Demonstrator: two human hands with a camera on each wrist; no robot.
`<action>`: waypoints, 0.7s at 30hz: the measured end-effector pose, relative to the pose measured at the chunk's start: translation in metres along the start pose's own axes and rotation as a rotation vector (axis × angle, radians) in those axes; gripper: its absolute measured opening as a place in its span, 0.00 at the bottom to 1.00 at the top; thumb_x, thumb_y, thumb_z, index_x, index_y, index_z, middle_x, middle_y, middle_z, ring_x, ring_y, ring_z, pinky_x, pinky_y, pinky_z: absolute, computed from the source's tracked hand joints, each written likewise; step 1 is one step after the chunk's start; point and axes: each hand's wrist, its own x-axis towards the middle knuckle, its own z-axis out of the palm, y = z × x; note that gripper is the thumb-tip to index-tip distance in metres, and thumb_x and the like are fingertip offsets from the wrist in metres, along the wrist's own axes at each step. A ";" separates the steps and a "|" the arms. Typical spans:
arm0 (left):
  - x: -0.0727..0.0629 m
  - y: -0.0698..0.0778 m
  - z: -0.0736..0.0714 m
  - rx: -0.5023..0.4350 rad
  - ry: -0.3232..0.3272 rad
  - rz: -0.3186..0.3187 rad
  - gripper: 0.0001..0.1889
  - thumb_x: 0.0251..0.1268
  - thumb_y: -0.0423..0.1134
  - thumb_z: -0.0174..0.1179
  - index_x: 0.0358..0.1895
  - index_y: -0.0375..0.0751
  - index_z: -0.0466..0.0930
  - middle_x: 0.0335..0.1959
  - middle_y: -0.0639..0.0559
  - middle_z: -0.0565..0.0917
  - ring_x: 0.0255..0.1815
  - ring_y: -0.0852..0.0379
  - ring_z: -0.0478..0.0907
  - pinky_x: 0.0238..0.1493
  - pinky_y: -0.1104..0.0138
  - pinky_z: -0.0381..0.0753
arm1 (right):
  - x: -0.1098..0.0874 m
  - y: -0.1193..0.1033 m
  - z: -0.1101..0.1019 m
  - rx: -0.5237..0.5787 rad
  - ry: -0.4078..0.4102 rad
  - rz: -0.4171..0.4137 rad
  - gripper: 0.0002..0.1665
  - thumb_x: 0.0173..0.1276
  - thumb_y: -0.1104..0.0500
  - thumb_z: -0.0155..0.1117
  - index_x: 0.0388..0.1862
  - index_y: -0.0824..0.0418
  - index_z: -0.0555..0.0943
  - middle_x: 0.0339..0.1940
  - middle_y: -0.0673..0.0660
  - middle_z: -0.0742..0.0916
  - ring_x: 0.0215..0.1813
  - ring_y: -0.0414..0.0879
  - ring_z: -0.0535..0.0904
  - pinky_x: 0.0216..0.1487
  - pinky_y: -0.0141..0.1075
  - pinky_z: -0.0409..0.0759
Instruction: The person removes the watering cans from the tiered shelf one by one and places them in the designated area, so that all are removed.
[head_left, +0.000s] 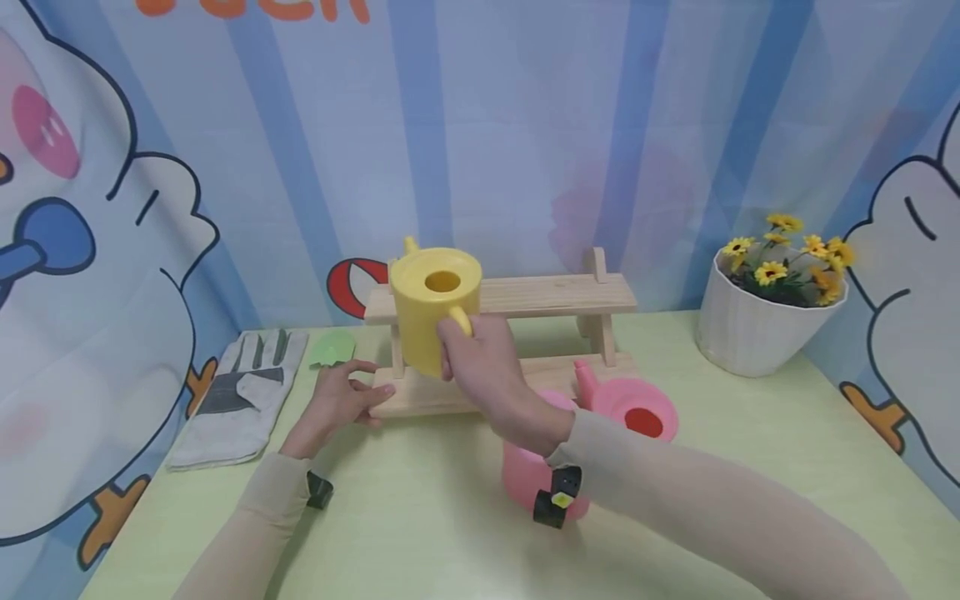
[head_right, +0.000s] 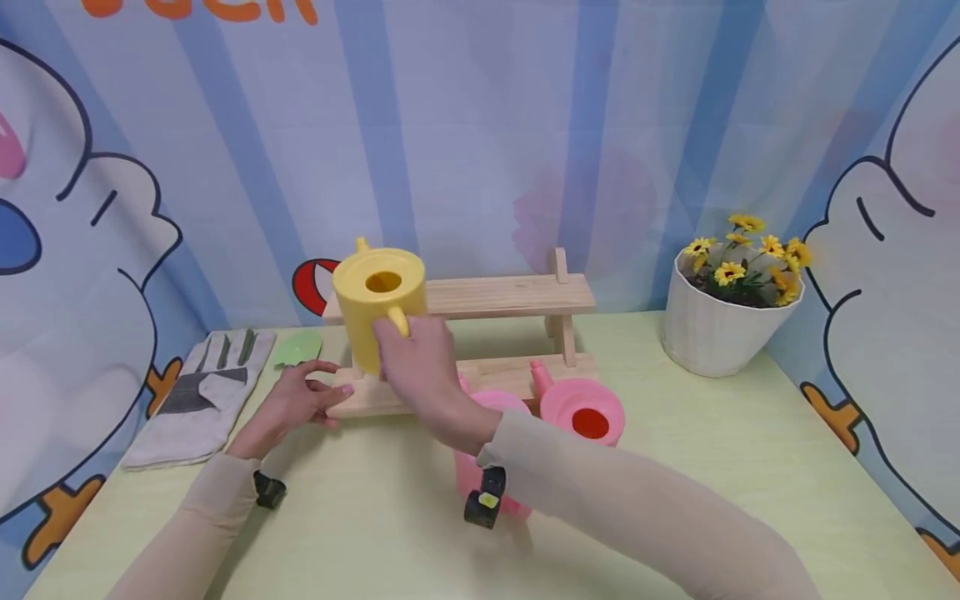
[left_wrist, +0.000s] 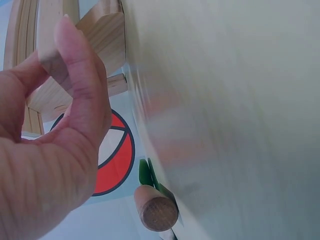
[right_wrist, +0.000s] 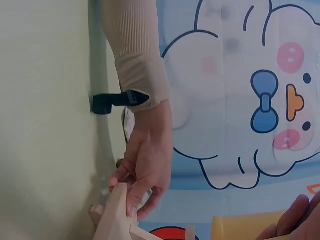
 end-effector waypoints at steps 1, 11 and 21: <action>0.000 0.000 0.000 0.001 -0.002 0.003 0.35 0.76 0.45 0.71 0.77 0.32 0.69 0.52 0.32 0.89 0.26 0.55 0.93 0.49 0.60 0.94 | -0.002 0.001 -0.001 0.004 -0.002 0.011 0.21 0.73 0.58 0.55 0.16 0.55 0.76 0.15 0.49 0.80 0.21 0.42 0.65 0.23 0.32 0.60; 0.001 0.001 -0.001 0.006 0.000 -0.003 0.35 0.76 0.45 0.72 0.77 0.33 0.69 0.51 0.34 0.89 0.25 0.56 0.92 0.46 0.62 0.94 | -0.025 0.010 -0.005 -0.005 -0.026 0.012 0.20 0.72 0.60 0.55 0.18 0.58 0.76 0.15 0.51 0.79 0.21 0.44 0.66 0.23 0.32 0.61; 0.003 0.001 0.000 -0.002 -0.008 -0.031 0.35 0.76 0.43 0.72 0.78 0.32 0.68 0.46 0.37 0.88 0.23 0.59 0.89 0.37 0.66 0.92 | -0.047 0.026 -0.009 -0.033 -0.128 0.070 0.21 0.79 0.56 0.56 0.22 0.60 0.77 0.18 0.53 0.80 0.26 0.46 0.70 0.30 0.33 0.68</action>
